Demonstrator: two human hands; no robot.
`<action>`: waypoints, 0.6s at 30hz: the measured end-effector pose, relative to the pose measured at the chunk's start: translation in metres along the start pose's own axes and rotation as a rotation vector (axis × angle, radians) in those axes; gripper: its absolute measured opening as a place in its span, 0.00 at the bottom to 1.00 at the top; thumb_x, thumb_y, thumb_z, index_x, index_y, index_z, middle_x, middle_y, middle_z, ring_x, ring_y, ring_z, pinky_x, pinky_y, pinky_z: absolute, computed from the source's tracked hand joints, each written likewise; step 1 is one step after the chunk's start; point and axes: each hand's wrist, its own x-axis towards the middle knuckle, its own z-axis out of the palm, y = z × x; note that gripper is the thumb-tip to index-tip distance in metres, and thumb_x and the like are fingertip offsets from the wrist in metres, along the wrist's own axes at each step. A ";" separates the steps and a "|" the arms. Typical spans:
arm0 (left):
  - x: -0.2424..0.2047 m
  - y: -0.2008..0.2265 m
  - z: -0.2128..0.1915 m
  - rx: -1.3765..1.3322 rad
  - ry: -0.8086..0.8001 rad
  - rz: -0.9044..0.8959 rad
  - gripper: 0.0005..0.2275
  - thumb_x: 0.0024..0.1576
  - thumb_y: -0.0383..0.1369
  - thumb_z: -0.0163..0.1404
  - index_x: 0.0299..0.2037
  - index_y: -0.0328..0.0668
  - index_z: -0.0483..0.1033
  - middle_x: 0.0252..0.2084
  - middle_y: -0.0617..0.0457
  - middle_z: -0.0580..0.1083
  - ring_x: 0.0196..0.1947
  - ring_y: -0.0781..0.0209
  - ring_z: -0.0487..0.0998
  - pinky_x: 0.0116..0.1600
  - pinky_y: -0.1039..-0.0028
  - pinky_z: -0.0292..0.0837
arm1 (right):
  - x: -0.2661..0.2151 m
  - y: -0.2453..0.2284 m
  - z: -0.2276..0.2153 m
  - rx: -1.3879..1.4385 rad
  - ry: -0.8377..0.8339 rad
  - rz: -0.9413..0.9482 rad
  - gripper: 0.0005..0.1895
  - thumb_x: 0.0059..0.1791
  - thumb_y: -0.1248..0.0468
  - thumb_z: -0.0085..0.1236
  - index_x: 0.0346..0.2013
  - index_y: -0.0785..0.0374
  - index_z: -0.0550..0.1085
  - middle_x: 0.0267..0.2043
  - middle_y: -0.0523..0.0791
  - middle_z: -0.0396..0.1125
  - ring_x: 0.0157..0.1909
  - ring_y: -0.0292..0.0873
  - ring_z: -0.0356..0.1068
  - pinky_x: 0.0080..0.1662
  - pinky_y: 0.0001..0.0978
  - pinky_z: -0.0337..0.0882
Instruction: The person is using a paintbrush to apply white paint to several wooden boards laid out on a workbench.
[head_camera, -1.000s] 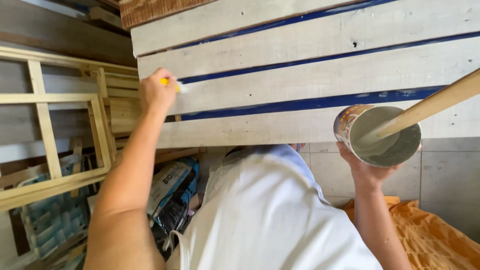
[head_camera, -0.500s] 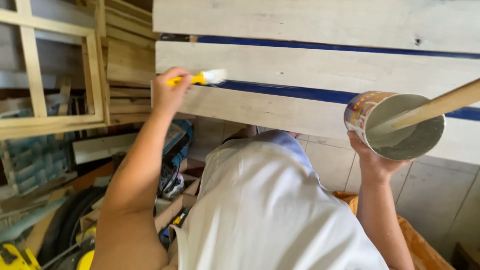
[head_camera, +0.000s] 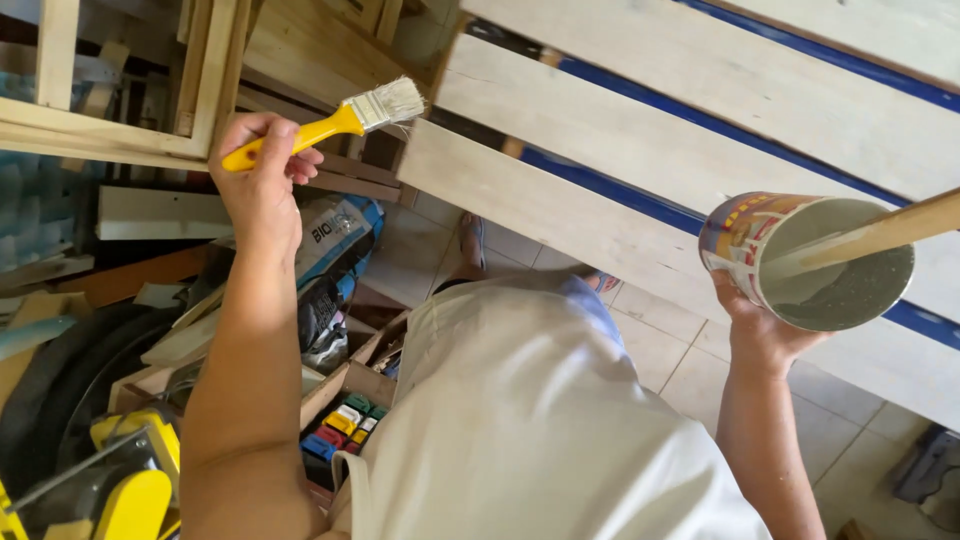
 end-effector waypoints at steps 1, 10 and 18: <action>0.009 -0.009 -0.014 -0.069 0.025 -0.010 0.06 0.67 0.34 0.57 0.44 0.40 0.77 0.26 0.41 0.76 0.24 0.61 0.79 0.32 0.82 0.70 | -0.001 -0.002 0.019 -0.037 0.031 -0.002 0.44 0.42 0.63 0.63 0.71 0.59 0.57 0.70 0.49 0.53 0.74 0.54 0.53 0.74 0.55 0.58; 0.076 -0.089 -0.100 -0.342 0.077 -0.204 0.08 0.64 0.37 0.59 0.41 0.42 0.75 0.26 0.48 0.73 0.24 0.63 0.78 0.29 0.83 0.67 | -0.035 -0.065 0.178 -0.306 0.194 -0.047 0.43 0.36 0.80 0.72 0.64 0.68 0.67 0.60 0.54 0.65 0.66 0.56 0.67 0.67 0.51 0.68; 0.053 -0.091 -0.054 -0.193 -0.190 -0.263 0.05 0.58 0.29 0.62 0.36 0.40 0.80 0.23 0.44 0.76 0.23 0.64 0.80 0.30 0.80 0.77 | -0.021 -0.054 0.184 -0.329 0.227 -0.161 0.44 0.32 0.83 0.80 0.61 0.72 0.69 0.56 0.56 0.69 0.62 0.51 0.69 0.67 0.51 0.69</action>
